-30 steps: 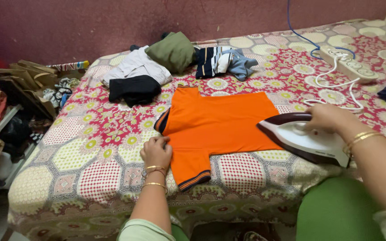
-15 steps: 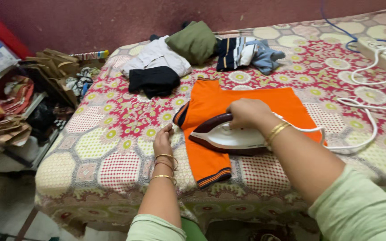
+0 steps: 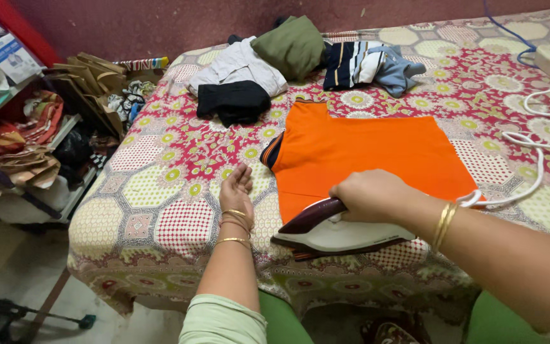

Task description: The person irons a red t-shirt and an orange polo shirt on a bed, then folds each garment neatly. The person uses an electric iron to smooth the fabric and places the folded shirts aside.

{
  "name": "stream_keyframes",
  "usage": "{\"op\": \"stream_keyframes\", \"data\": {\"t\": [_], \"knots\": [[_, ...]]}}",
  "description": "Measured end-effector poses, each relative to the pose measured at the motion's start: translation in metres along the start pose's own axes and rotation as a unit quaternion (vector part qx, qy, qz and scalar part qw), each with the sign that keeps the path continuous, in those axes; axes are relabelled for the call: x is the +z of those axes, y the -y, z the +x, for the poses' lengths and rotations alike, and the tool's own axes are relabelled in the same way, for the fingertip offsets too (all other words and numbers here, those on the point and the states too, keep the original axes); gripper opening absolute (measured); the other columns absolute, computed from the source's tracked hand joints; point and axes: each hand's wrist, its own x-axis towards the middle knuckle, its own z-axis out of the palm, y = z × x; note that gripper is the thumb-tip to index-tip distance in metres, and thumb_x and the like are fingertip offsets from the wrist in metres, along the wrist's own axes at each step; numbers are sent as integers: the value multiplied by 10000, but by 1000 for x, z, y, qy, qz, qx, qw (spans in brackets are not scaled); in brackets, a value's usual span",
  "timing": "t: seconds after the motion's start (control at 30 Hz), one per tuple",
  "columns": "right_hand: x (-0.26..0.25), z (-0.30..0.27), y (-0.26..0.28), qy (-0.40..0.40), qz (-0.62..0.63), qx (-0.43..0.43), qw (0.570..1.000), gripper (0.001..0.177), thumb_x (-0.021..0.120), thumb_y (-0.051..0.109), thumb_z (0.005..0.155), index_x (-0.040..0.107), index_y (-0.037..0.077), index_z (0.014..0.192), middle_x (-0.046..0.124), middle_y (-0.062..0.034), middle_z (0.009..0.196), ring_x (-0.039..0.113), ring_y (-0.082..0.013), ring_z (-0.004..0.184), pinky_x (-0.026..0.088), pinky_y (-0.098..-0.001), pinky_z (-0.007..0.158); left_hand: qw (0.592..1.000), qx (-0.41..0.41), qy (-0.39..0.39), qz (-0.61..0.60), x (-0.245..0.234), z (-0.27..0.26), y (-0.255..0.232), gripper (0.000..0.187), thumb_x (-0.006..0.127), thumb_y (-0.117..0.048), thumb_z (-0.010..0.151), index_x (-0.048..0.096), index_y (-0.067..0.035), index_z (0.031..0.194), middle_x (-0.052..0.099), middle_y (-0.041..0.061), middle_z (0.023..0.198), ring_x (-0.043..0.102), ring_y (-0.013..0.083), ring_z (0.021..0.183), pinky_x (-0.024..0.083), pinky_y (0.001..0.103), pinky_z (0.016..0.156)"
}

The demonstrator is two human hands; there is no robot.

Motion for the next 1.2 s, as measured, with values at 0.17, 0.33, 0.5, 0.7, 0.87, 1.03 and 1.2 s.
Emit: {"op": "stream_keyframes", "data": {"t": [0.17, 0.33, 0.5, 0.7, 0.87, 1.03, 1.2], "knots": [[11, 23, -4, -115, 2, 77, 990, 283, 635, 391, 913, 705, 172, 1079, 749, -142, 927, 727, -374, 885, 573, -524, 762, 1000, 2, -11, -3, 7, -8, -7, 523, 344, -255, 1021, 550, 64, 1381, 657, 160, 1296, 624, 214, 1224, 484, 330, 1025], [11, 82, -15, -165, 12, 124, 978, 205, 646, 248, 881, 770, 162, 1020, 750, -164, 998, 730, -375, 943, 578, -514, 784, 1000, -8, -6, 1, 2, 0, 1, 538, 317, -284, 1022, 553, 38, 1383, 657, 132, 1317, 615, 204, 1232, 457, 335, 1048], [-9, 77, -17, -49, 37, 43, 997, 333, 767, 395, 786, 766, 136, 996, 754, -152, 988, 725, -356, 944, 571, -482, 823, 999, 6, 6, -41, -17, 18, 18, 550, 318, -303, 1024, 529, 48, 1391, 639, 129, 1341, 610, 215, 1245, 447, 339, 1047], [-2, 4, 11, 1, -16, -62, 998, 334, 731, 484, 798, 752, 218, 998, 752, -108, 941, 710, -352, 915, 563, -498, 804, 998, 13, 9, -59, -16, 12, 18, 554, 353, -285, 1027, 501, 95, 1403, 599, 199, 1374, 592, 262, 1272, 457, 355, 1098], [15, -20, 4, -63, -10, 20, 998, 333, 668, 481, 864, 717, 202, 1040, 755, -113, 930, 720, -361, 907, 568, -519, 789, 999, 21, -41, -4, -10, 20, 21, 518, 414, -263, 1021, 530, 94, 1378, 620, 219, 1389, 608, 280, 1305, 446, 376, 1144], [33, 3, -76, -152, -21, 127, 980, 275, 641, 333, 862, 741, 187, 1072, 748, -159, 1037, 726, -371, 982, 582, -510, 824, 817, 292, 19, 497, 55, -7, 49, 465, 495, -254, 985, 593, 44, 1328, 645, 258, 1326, 602, 401, 1261, 456, 443, 1117], [54, -13, -184, -126, -19, 302, 945, 277, 640, 273, 922, 782, 149, 1125, 760, -166, 1151, 739, -355, 1080, 592, -493, 906, 569, 180, 276, 753, 142, -63, 46, 613, 408, -363, 964, 397, -85, 1511, 348, 157, 1612, 260, 308, 1521, 123, 539, 1242]]}}
